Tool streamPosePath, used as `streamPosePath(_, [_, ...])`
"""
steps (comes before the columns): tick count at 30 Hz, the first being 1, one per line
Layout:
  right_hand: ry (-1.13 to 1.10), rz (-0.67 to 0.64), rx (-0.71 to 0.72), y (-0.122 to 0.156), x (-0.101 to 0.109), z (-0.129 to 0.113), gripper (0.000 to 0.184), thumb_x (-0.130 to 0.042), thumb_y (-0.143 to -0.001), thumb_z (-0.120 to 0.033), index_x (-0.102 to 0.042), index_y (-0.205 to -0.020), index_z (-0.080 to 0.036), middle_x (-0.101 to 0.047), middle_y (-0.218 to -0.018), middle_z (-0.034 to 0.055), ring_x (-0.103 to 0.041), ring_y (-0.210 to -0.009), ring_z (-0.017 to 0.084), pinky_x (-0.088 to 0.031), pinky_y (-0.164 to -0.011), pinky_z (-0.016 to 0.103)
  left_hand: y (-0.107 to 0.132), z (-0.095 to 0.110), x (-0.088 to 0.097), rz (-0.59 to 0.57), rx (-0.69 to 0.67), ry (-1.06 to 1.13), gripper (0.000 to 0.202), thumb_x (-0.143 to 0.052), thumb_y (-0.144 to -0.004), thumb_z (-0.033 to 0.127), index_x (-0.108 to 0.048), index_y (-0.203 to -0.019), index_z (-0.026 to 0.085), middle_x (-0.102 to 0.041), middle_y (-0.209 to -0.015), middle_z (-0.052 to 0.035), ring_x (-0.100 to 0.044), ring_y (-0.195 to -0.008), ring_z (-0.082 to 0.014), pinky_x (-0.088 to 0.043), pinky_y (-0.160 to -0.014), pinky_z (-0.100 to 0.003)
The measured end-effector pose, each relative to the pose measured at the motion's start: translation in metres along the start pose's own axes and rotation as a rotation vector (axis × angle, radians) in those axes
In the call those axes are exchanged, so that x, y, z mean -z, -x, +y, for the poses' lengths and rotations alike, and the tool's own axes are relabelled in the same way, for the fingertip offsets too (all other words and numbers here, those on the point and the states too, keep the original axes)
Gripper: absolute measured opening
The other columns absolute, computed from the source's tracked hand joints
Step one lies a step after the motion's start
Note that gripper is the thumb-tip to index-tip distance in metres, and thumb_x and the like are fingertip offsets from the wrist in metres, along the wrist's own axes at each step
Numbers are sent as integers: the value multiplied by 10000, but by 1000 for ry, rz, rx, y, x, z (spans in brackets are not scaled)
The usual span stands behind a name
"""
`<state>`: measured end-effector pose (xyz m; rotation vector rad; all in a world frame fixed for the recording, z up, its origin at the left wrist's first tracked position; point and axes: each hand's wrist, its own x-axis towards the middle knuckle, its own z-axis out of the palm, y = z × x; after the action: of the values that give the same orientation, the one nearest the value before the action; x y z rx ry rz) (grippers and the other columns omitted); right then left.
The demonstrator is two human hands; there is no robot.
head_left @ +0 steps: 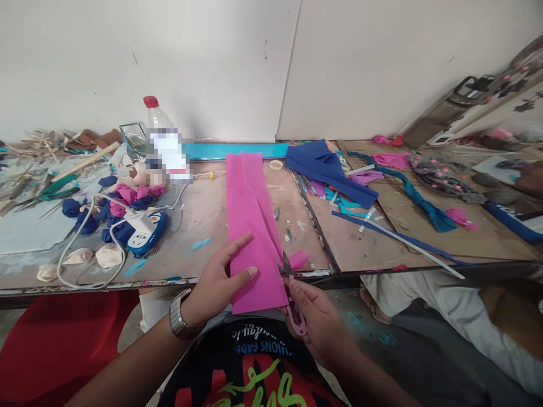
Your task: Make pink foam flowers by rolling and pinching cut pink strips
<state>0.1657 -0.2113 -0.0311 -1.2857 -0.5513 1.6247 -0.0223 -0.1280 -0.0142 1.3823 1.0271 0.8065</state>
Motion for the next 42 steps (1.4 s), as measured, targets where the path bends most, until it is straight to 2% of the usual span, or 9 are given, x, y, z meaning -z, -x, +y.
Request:
streamPosePath(4, [-47, 21, -30, 3, 1, 0, 648, -784, -672, -754, -666, -909, -162, -635, -557, -13, -355, -346, 36, -222, -335, 165, 1, -3, -5, 24, 29, 124, 652, -726, -855, 323, -528, -1475, 276, -522, -1535, -60, -450, -1420, -301, -364, -1193, -445])
streamPosePath(7, [-63, -20, -14, 5, 0, -2, 618, -793, -686, -730, -671, -870, -152, -630, -563, -11, -347, -355, 27, -233, -343, 161, 0, -5, -11, 75, 53, 289, 669, -676, -880, 289, -453, -1508, 348, -468, -1579, -23, -421, -1437, -290, -380, -1169, -442])
streamPosePath(10, [3, -59, 0, 5, 2, -3, 601, -783, -711, -720, -664, -805, -139, -619, -582, -9, -354, -362, 19, -234, -342, 157, -1, -4, -16, 98, 74, 365, 600, -640, -885, 261, -506, -1462, 357, -446, -1596, 0, -397, -1454, -273, -363, -1174, -427])
streamPosePath(16, [119, -125, 15, 3, 11, -9, 556, -782, -757, -665, -664, -917, -146, -658, -623, -7, -387, -360, 22, -227, -335, 150, -1, 0, -16, 114, 86, 358, 517, -647, -868, 270, -615, -1384, 283, -506, -1559, -20, -379, -1479, -277, -324, -1207, -412])
streamPosePath(22, [92, -137, -53, 2, 15, -12, 552, -806, -720, -666, -603, -750, -154, -633, -563, -15, -357, -324, 16, -229, -322, 153, 2, -8, -11, 21, 89, 326, 530, -665, -907, 329, -592, -1429, 288, -504, -1564, -32, -403, -1474, -293, -267, -1256, -448])
streamPosePath(26, [48, -120, -132, 0, 15, -11, 564, -859, -658, -651, -597, -768, -163, -603, -548, -43, -367, -327, 19, -273, -324, 146, 3, -12, -9, -20, 64, 299, 504, -657, -931, 356, -595, -1429, 307, -482, -1584, -28, -414, -1472, -292, -254, -1266, -459])
streamPosePath(30, [28, -118, -138, -3, 13, -11, 573, -870, -643, -648, -597, -781, -165, -604, -550, -46, -356, -331, 20, -272, -323, 149, 5, -12, -7, -47, 45, 263, 493, -650, -941, 365, -594, -1429, 326, -478, -1587, -15, -394, -1486, -285, -247, -1272, -464])
streamPosePath(35, [-37, -157, -114, -3, 7, -10, 541, -884, -655, -611, -603, -775, -163, -496, -453, -87, -282, -323, 19, -233, -324, 156, 7, -12, -7, -65, 50, 257, 535, -655, -935, 379, -567, -1458, 307, -481, -1584, -48, -406, -1477, -312, -264, -1263, -502])
streamPosePath(42, [-99, -91, -115, 2, 0, -10, 515, -881, -676, -590, -584, -729, -172, -431, -387, -99, -261, -318, 23, -205, -348, 174, 9, -11, -9, -50, 37, 250, 521, -652, -936, 368, -579, -1448, 306, -455, -1604, -42, -385, -1495, -299, -247, -1274, -479])
